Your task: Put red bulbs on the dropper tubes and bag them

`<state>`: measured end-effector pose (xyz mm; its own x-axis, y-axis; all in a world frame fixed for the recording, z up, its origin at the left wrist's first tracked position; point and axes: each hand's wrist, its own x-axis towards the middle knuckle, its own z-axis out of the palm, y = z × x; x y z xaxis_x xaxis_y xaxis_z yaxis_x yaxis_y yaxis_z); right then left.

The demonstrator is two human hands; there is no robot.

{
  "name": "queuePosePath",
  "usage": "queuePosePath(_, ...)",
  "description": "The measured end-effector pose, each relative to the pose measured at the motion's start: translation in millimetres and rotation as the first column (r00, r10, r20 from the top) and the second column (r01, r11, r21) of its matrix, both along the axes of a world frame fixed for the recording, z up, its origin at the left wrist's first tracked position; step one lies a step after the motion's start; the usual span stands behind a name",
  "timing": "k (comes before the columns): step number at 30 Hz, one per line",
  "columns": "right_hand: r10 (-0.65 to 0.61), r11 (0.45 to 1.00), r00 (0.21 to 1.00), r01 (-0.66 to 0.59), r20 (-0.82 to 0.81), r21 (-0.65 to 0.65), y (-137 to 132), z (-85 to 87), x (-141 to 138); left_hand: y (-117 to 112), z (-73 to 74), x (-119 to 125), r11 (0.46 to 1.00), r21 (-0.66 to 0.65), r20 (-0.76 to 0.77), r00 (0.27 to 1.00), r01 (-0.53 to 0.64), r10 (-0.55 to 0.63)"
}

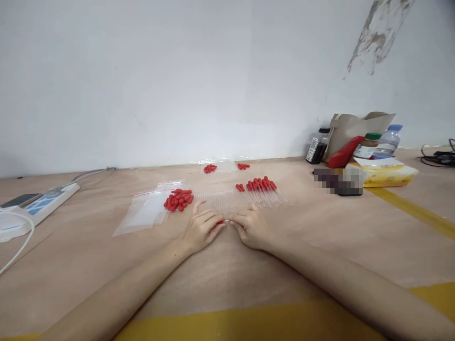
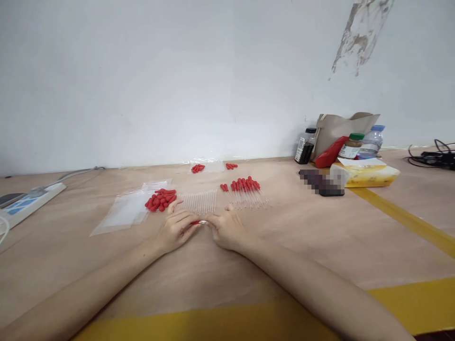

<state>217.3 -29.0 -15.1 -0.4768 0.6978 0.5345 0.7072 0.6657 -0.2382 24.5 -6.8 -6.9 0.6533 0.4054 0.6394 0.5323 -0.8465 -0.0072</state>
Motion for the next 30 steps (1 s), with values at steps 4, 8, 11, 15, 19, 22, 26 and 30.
queuePosePath(4,-0.027,1.0,0.995,0.026,0.092,0.008,-1,10.9,1,1,2.2,-2,0.999,-0.009,0.009,0.999,-0.038,0.039)
queuePosePath(8,-0.104,0.994,0.97,0.092,0.222,0.063,-1,25.1,5,3,6.2,-5,0.993,-0.036,0.042,0.992,-0.116,0.118)
queuePosePath(11,-0.143,0.989,0.964,0.145,0.223,0.005,-2,27.8,6,4,6.7,-6,0.986,-0.051,0.062,0.985,-0.159,0.162)
queuePosePath(15,-0.144,0.988,0.972,0.151,0.187,-0.027,-6,25.9,3,3,5.7,-6,0.979,-0.066,0.079,0.977,-0.193,0.198)
queuePosePath(19,-0.185,0.978,0.965,0.199,0.188,-0.062,-3,30.3,5,3,4.9,-8,0.966,-0.094,0.119,0.961,-0.24,0.251)
queuePosePath(22,-0.354,0.911,0.922,0.378,0.158,-0.165,13,36.6,14,6,2.8,-12,0.95,-0.142,0.123,0.947,-0.279,0.297)
queuePosePath(26,-0.561,0.772,0.812,0.583,0.161,-0.253,45,37.2,27,8,-0.4,-13,0.948,-0.179,0.079,0.957,-0.262,0.28)
queuePosePath(30,-0.646,0.693,0.733,0.68,0.211,-0.239,69,29.3,26,7,-1.4,-12,0.951,-0.193,0.05,0.965,-0.243,0.257)
